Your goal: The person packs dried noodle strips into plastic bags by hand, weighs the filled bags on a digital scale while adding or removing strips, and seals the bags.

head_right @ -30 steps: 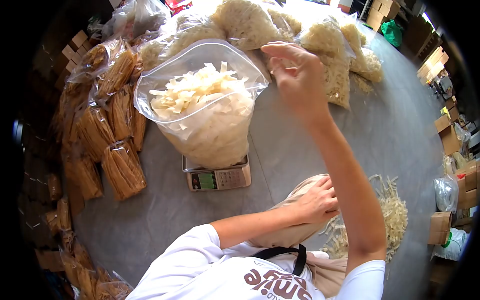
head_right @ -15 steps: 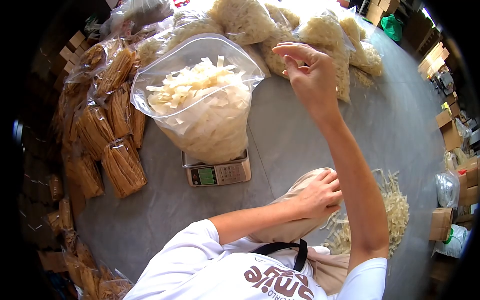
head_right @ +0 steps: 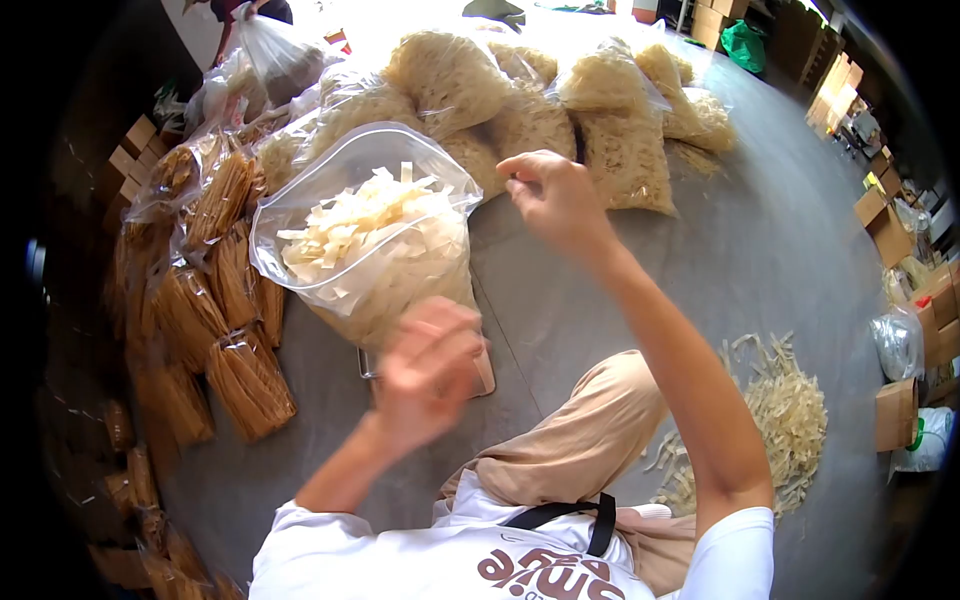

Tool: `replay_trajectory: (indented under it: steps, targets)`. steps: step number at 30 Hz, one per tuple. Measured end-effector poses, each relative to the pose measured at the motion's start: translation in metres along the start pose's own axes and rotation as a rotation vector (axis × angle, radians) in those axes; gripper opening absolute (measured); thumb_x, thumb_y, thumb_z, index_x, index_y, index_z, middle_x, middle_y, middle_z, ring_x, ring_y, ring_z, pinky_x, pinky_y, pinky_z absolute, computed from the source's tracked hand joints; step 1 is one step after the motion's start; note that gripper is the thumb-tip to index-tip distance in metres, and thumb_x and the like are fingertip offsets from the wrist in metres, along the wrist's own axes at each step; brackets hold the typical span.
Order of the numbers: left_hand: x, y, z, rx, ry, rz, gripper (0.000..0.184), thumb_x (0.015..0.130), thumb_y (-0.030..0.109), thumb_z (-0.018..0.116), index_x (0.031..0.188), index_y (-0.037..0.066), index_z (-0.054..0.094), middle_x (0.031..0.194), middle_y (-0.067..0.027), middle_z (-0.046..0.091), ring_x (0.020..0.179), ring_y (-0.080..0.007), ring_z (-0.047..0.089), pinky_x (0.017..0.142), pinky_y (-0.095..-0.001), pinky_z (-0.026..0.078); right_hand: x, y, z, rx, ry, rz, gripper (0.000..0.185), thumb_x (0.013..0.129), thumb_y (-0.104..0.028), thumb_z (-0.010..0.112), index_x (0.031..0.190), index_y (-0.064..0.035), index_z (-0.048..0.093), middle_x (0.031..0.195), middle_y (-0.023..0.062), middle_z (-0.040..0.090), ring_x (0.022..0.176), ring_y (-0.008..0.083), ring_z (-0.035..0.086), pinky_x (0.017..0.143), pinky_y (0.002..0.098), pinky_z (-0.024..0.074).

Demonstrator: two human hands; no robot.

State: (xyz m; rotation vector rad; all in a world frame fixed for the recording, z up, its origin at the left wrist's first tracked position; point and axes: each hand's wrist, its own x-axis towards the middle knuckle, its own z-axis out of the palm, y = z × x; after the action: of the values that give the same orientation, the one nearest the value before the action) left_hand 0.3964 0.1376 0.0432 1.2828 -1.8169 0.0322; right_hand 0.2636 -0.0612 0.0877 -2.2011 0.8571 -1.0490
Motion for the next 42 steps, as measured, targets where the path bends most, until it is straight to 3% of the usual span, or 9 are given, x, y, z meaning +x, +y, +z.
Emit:
replay_trajectory:
  steps: [4, 8, 11, 16, 17, 21, 23, 29, 42]
  targets:
    - [0.032, -0.067, -0.111, 0.583, 0.267, -0.119, 0.032, 0.073, 0.002, 0.066, 0.105, 0.003, 0.064, 0.109, -0.0162, 0.063, 0.104, -0.0288, 0.057, 0.092, -0.0376, 0.044, -0.002, 0.008, 0.015, 0.07, -0.005, 0.009, 0.02, 0.083, -0.007, 0.06, 0.101, -0.0016, 0.066, 0.1, 0.0155, 0.065, 0.092, 0.0263, 0.064, 0.081, 0.0347, 0.0485]
    - [0.037, -0.14, -0.171, 0.431, 0.303, -0.474, 0.043, 0.08, 0.023, 0.068, 0.118, 0.003, 0.059, 0.123, -0.0188, 0.057, 0.112, -0.0316, 0.054, 0.098, -0.039, 0.039, -0.011, 0.006, 0.019, 0.016, -0.083, 0.065, 0.026, 0.085, -0.006, 0.059, 0.111, -0.0057, 0.064, 0.109, 0.0103, 0.064, 0.098, 0.0208, 0.061, 0.083, 0.0315, 0.0482]
    - [0.052, -0.183, -0.183, 0.592, 0.092, -0.709, 0.088, 0.073, 0.052, 0.069, 0.137, 0.001, 0.037, 0.131, -0.0279, 0.046, 0.123, -0.034, 0.046, 0.102, -0.0395, 0.036, -0.001, 0.012, 0.034, 0.063, -0.059, -0.07, 0.034, 0.085, -0.005, 0.058, 0.12, -0.0072, 0.058, 0.115, 0.0127, 0.06, 0.106, 0.0244, 0.057, 0.092, 0.0345, 0.0447]
    - [0.069, -0.244, -0.184, 0.219, -0.213, -0.831, 0.064, 0.078, 0.035, 0.07, 0.126, -0.001, 0.049, 0.098, -0.0184, 0.064, 0.083, -0.0216, 0.064, 0.07, -0.0314, 0.051, 0.012, 0.031, 0.074, -0.07, -0.138, -0.051, 0.037, 0.081, -0.007, 0.065, 0.117, -0.0066, 0.06, 0.112, 0.0152, 0.061, 0.102, 0.025, 0.059, 0.09, 0.0331, 0.0452]
    - [0.064, -0.268, -0.186, 0.102, -0.238, -0.805, 0.036, 0.081, 0.024, 0.067, 0.106, -0.002, 0.061, 0.073, -0.01, 0.064, 0.058, -0.0124, 0.059, 0.05, -0.0268, 0.046, 0.014, 0.031, 0.075, -0.054, -0.203, 0.055, 0.033, 0.079, -0.008, 0.068, 0.112, -0.0053, 0.064, 0.105, 0.0154, 0.065, 0.095, 0.0236, 0.062, 0.085, 0.0326, 0.0477]
    - [0.066, -0.249, -0.177, 0.297, -0.189, -0.85, 0.019, 0.086, 0.014, 0.059, 0.074, 0.0, 0.063, 0.053, -0.0056, 0.057, 0.038, -0.0106, 0.05, 0.038, -0.0271, 0.039, -0.003, 0.039, 0.076, -0.049, -0.051, 0.123, 0.014, 0.074, -0.013, 0.072, 0.082, -0.0007, 0.071, 0.081, 0.0183, 0.066, 0.081, 0.0293, 0.066, 0.077, 0.0364, 0.0505]
    - [0.058, -0.274, -0.177, 0.221, -0.147, -0.776, 0.02, 0.089, 0.015, 0.055, 0.08, -0.001, 0.063, 0.053, -0.0054, 0.056, 0.035, -0.0117, 0.048, 0.035, -0.0271, 0.037, -0.017, 0.047, 0.069, -0.061, -0.039, 0.01, 0.011, 0.073, -0.007, 0.071, 0.081, 0.0009, 0.07, 0.077, 0.0171, 0.066, 0.065, 0.0248, 0.064, 0.063, 0.0335, 0.0494]
    - [0.084, -0.183, -0.125, -0.233, -0.108, -0.711, 0.023, 0.091, 0.021, 0.054, 0.088, 0.0, 0.062, 0.05, -0.0031, 0.052, 0.035, -0.0123, 0.05, 0.034, -0.0229, 0.034, -0.082, 0.07, 0.012, -0.154, -0.121, 0.13, 0.008, 0.073, -0.011, 0.07, 0.075, -0.0036, 0.071, 0.077, 0.0175, 0.065, 0.077, 0.0315, 0.064, 0.073, 0.0379, 0.0504]
    - [0.205, -0.09, 0.047, -0.695, -0.237, -0.451, 0.015, 0.089, 0.015, 0.057, 0.087, 0.001, 0.063, 0.051, -0.0036, 0.053, 0.04, -0.0126, 0.054, 0.038, -0.0222, 0.041, -0.191, 0.087, -0.157, -0.206, 0.492, 0.407, 0.008, 0.077, -0.004, 0.065, 0.08, 0.001, 0.07, 0.071, 0.0151, 0.067, 0.062, 0.0195, 0.064, 0.059, 0.0296, 0.0492]
